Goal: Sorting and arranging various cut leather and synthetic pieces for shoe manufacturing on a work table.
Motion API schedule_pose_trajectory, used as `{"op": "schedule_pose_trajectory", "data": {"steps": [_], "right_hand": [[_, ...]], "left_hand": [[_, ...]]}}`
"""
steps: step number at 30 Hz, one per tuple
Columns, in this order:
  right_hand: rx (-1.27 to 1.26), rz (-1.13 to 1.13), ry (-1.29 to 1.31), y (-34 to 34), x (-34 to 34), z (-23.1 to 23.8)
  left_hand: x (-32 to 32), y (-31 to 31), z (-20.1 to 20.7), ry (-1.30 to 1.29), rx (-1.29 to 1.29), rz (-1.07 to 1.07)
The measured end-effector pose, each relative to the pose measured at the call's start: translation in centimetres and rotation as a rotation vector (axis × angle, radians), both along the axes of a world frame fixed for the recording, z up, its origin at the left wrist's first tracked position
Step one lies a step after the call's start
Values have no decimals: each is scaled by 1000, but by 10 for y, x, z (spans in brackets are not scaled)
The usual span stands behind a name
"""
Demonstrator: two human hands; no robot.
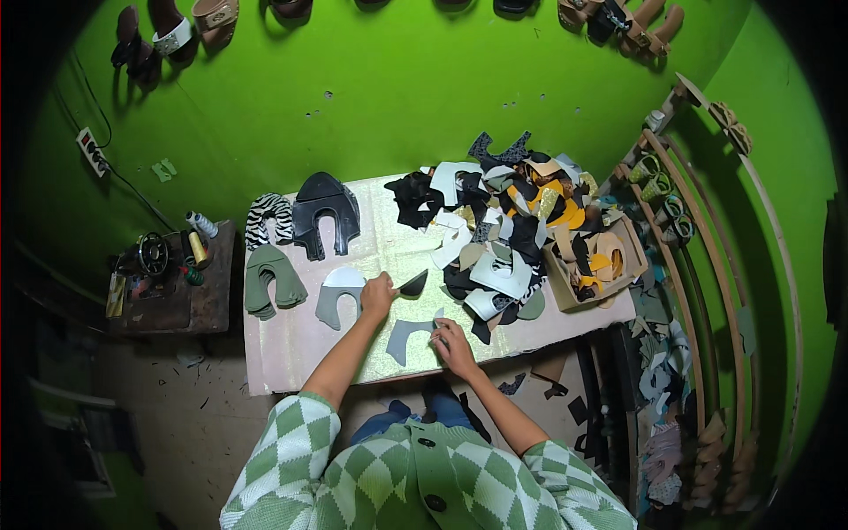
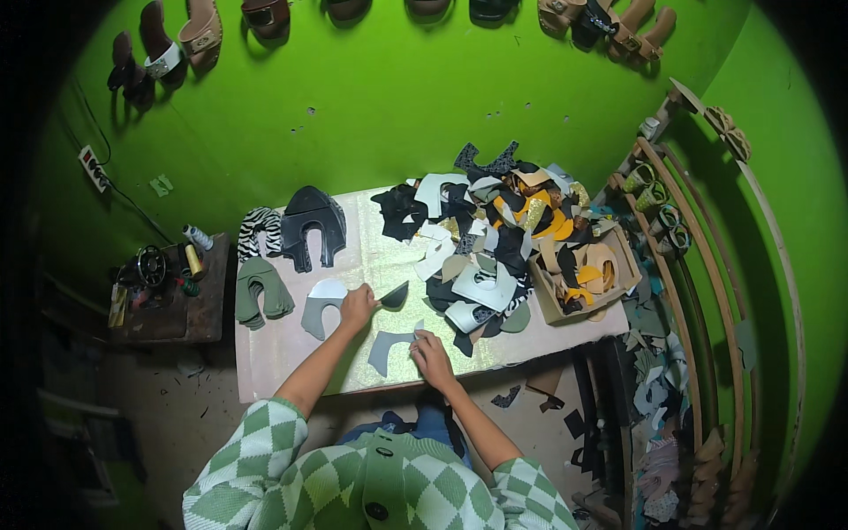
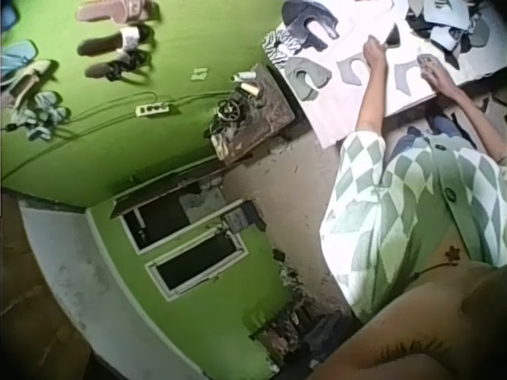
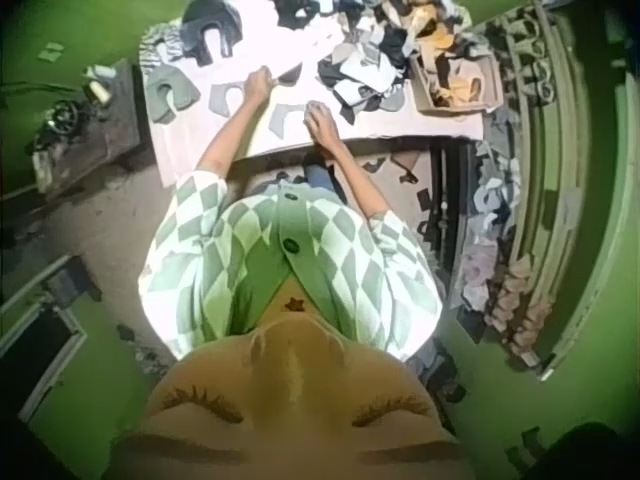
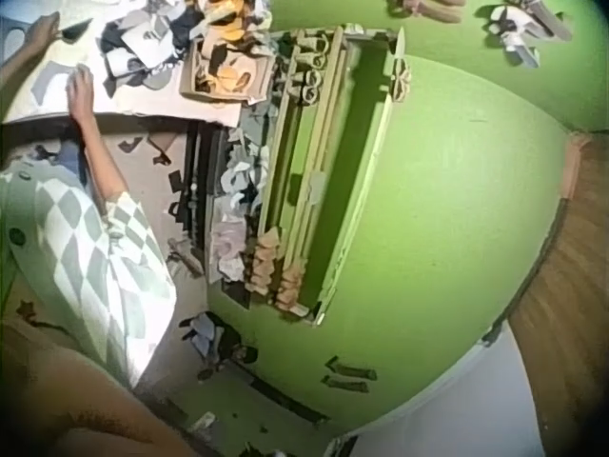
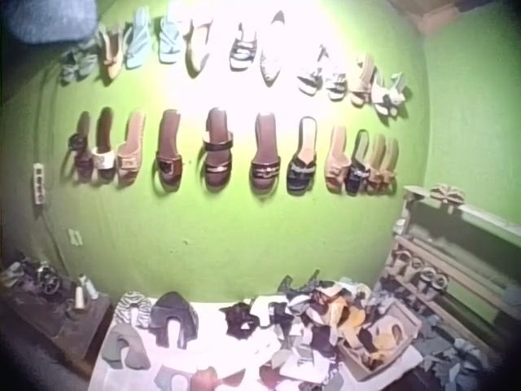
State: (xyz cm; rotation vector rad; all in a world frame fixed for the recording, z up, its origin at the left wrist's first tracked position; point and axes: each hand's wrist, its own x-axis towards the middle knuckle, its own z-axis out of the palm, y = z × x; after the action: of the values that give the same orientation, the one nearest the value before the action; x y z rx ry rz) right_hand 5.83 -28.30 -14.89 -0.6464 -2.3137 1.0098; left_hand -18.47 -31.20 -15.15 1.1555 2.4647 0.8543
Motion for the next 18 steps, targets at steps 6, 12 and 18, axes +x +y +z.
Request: {"op": "schedule_pose_trajectory", "data": {"steps": [6, 12, 18], "right_hand": [[-30, -152, 23, 30, 19, 11], [-111, -197, 53, 46, 19, 40], [-315, -261, 101, 52, 21, 35]], "left_hand": [[9, 36, -6, -62, 207, -87], [1, 124, 44, -122, 398, -509], [-14, 135, 34, 3, 139, -778]]}}
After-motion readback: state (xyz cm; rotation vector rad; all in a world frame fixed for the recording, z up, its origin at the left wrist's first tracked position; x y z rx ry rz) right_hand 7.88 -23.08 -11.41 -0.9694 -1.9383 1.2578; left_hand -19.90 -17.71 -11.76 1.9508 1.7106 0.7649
